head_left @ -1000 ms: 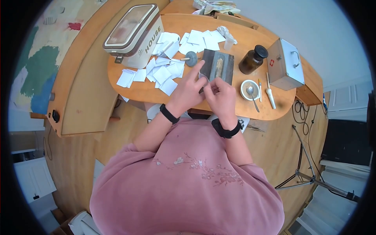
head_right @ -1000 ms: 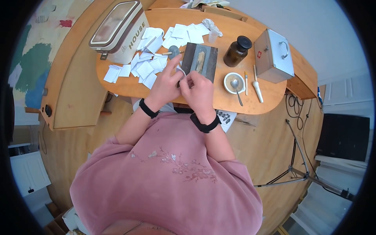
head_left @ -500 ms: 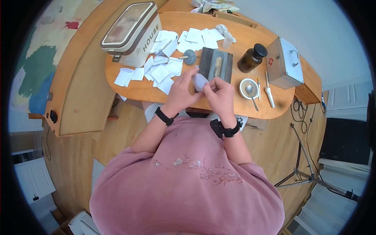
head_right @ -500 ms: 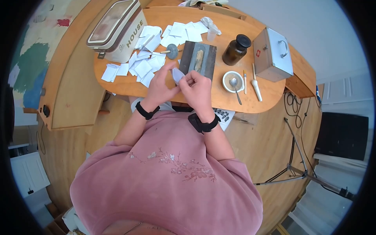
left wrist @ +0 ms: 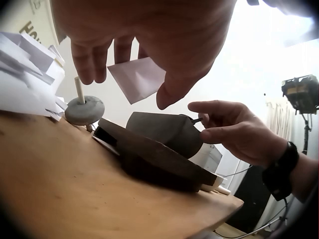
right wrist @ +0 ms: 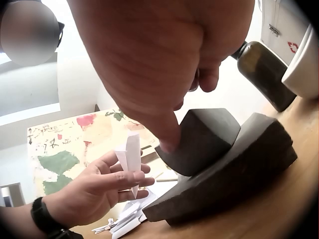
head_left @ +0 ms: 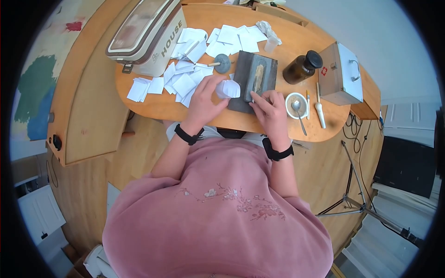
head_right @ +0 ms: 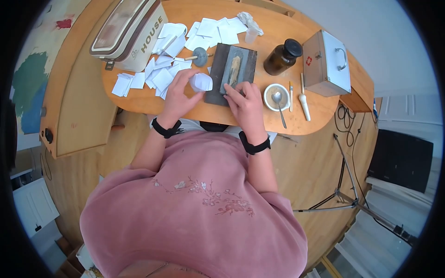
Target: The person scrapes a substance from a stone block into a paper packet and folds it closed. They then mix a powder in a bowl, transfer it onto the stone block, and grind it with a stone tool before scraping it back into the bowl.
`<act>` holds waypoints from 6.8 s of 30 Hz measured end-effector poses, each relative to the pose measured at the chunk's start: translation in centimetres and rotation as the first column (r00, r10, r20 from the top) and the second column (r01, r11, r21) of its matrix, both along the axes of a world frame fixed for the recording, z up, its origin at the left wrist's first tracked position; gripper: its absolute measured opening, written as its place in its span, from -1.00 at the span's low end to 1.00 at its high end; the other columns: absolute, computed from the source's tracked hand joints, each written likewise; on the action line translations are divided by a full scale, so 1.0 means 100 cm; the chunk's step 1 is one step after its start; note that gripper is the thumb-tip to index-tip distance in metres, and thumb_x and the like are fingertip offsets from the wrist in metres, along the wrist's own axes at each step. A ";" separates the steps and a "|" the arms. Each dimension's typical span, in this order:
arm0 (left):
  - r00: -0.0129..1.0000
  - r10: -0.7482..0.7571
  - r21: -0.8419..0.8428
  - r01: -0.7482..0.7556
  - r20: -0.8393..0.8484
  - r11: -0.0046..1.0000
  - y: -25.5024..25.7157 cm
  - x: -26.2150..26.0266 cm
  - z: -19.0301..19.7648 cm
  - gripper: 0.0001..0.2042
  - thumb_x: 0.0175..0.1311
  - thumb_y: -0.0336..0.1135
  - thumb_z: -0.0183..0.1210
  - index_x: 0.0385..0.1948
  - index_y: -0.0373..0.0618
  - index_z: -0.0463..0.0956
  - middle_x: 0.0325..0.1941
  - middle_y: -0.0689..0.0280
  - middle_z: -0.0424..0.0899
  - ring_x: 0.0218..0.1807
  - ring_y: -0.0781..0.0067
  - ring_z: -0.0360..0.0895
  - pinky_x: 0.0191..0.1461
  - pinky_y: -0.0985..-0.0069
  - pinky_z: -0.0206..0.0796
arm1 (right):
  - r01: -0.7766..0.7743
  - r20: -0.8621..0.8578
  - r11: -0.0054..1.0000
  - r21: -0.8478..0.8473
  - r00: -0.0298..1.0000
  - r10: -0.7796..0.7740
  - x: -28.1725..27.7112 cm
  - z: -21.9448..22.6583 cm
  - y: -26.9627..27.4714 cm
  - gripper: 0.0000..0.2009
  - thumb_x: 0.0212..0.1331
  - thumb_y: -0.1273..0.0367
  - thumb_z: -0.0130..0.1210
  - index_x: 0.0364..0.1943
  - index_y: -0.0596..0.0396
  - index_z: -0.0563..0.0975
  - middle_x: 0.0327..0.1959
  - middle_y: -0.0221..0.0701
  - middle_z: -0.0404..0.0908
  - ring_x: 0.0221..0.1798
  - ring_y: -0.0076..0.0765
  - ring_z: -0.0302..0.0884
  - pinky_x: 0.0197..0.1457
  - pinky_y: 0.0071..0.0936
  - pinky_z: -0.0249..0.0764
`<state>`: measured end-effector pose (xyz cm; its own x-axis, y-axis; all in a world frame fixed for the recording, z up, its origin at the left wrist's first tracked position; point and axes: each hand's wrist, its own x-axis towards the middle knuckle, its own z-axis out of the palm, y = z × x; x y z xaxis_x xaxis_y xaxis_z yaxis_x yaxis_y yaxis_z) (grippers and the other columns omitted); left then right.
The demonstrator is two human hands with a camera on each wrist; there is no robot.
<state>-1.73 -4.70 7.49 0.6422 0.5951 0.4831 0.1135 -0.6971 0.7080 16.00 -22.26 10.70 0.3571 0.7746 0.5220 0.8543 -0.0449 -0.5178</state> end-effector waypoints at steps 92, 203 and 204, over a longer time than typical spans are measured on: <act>0.992 -0.026 -0.074 0.017 -0.124 0.997 0.003 -0.006 0.001 -0.37 0.24 -0.41 0.57 0.39 -0.15 0.58 0.30 0.09 0.70 0.27 0.05 0.72 0.29 0.25 0.62 | -0.020 0.047 0.980 0.200 0.999 0.011 0.063 0.015 0.035 -0.92 0.43 0.55 0.34 -0.09 0.21 0.75 -0.32 -0.17 0.63 -0.30 0.03 0.60 -0.19 -0.19 0.52; 0.988 -0.043 -0.177 0.017 -0.146 0.984 0.009 -0.007 0.002 -0.39 0.24 -0.41 0.55 0.36 -0.16 0.58 0.30 0.09 0.70 0.32 -0.01 0.70 0.39 0.20 0.56 | 0.113 0.148 0.993 -0.044 0.983 -0.106 -0.006 0.021 0.015 -0.67 0.19 0.71 0.25 0.03 0.20 0.71 -0.18 -0.15 0.72 -0.14 0.11 0.69 -0.08 -0.04 0.64; 0.988 -0.044 -0.177 0.018 -0.146 0.984 0.009 -0.006 0.003 -0.39 0.24 -0.41 0.55 0.37 -0.15 0.58 0.30 0.10 0.70 0.32 -0.01 0.70 0.39 0.21 0.56 | 0.106 0.127 0.993 -0.053 0.987 -0.099 -0.007 0.024 0.015 -0.67 0.18 0.71 0.25 0.03 0.21 0.70 -0.18 -0.15 0.72 -0.14 0.11 0.69 -0.08 -0.05 0.64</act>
